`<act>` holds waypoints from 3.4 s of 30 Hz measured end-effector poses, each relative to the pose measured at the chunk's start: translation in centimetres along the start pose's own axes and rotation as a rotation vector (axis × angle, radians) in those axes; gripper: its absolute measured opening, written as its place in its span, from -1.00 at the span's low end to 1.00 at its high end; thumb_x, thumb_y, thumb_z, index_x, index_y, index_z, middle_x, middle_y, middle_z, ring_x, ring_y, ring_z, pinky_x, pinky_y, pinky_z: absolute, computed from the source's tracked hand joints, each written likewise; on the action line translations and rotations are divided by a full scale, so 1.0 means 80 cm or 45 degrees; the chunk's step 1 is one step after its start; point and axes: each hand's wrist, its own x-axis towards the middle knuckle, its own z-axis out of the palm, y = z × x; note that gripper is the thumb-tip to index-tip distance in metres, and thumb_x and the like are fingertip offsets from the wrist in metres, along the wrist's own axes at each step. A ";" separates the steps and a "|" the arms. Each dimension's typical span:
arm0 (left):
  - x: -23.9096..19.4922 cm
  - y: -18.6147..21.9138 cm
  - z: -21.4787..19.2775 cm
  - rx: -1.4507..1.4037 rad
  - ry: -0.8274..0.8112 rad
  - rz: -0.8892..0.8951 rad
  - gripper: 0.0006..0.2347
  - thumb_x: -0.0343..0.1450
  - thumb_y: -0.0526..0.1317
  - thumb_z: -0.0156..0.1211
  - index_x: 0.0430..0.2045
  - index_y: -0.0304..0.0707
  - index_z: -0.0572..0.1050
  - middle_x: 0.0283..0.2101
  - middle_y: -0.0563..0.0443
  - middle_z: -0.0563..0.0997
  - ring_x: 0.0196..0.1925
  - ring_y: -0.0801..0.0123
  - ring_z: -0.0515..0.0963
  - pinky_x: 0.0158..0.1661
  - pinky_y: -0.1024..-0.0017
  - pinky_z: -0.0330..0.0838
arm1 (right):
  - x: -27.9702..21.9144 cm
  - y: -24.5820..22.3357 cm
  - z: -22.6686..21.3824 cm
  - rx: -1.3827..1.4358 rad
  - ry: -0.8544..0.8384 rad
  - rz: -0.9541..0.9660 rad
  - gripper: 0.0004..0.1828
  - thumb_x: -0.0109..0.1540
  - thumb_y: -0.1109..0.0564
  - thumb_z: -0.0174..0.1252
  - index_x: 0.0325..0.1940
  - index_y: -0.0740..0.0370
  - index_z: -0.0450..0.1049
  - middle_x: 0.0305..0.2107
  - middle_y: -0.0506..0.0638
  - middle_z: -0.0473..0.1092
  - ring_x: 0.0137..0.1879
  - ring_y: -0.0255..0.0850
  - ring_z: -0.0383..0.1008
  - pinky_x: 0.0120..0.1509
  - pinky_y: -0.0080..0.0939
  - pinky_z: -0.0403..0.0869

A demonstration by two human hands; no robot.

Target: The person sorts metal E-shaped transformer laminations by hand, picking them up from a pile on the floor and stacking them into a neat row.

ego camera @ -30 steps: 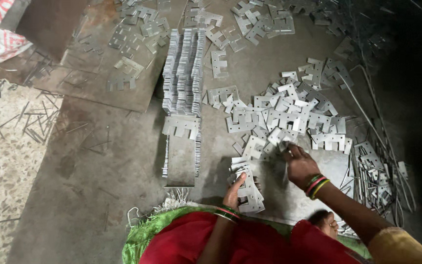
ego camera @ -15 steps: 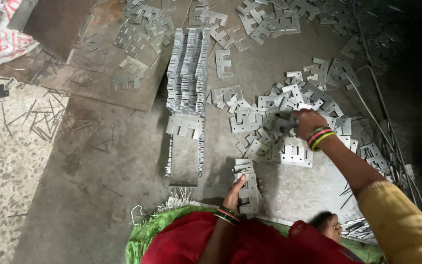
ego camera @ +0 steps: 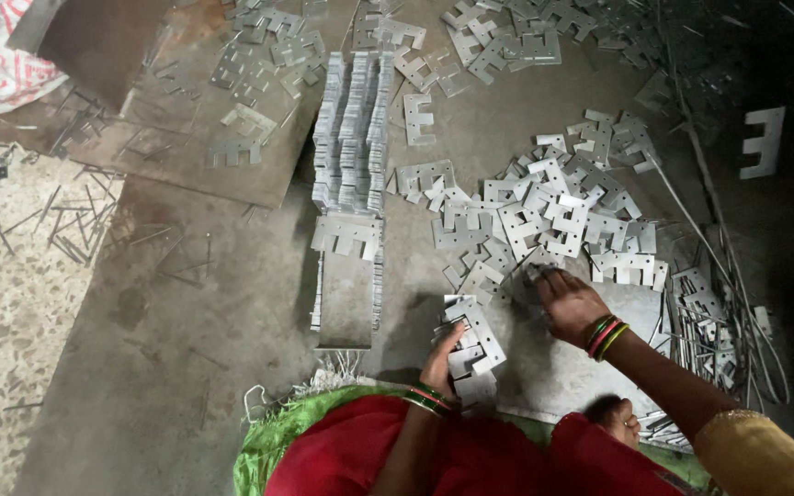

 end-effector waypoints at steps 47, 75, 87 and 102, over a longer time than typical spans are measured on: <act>-0.026 0.039 0.007 -0.001 -0.096 0.128 -0.63 0.42 0.10 0.26 -0.16 -0.24 0.56 -0.33 -0.09 0.65 -0.38 0.19 0.67 -0.32 0.20 0.63 | 0.053 -0.051 -0.094 0.083 0.160 -0.424 -0.71 0.14 0.17 0.18 -0.04 0.05 0.43 -0.06 -0.04 0.46 0.05 -0.06 0.50 0.06 -0.01 0.59; 0.049 0.009 -0.085 0.043 0.005 0.297 -0.67 0.38 -0.06 0.29 -0.06 -0.26 0.58 -0.15 0.02 0.68 -0.17 0.33 0.69 -0.12 0.33 0.63 | 0.134 -0.067 -0.001 -0.163 0.092 -0.338 -0.08 -0.09 0.41 0.06 0.41 0.21 0.25 0.21 0.27 0.43 0.11 0.05 0.51 -0.28 -0.21 0.64; 0.026 0.034 -0.042 -0.131 -0.020 0.358 -0.57 0.41 0.11 0.17 -0.06 -0.26 0.55 -0.19 0.02 0.68 -0.22 0.34 0.70 -0.16 0.33 0.63 | 0.072 -0.060 -0.040 0.185 0.382 -0.737 -0.41 -0.03 0.26 0.07 0.13 0.22 0.39 0.13 0.24 0.46 0.27 0.09 0.46 0.46 0.15 0.36; -0.010 0.053 -0.005 -0.096 -0.173 0.141 -0.67 0.46 0.00 0.22 -0.20 -0.34 0.59 -0.34 -0.10 0.69 -0.41 0.21 0.69 -0.32 0.27 0.64 | -0.005 -0.041 -0.002 0.098 -0.067 -0.167 -0.40 -0.04 0.35 0.18 0.10 0.11 0.46 0.14 0.06 0.43 0.23 -0.14 0.45 0.22 -0.18 0.58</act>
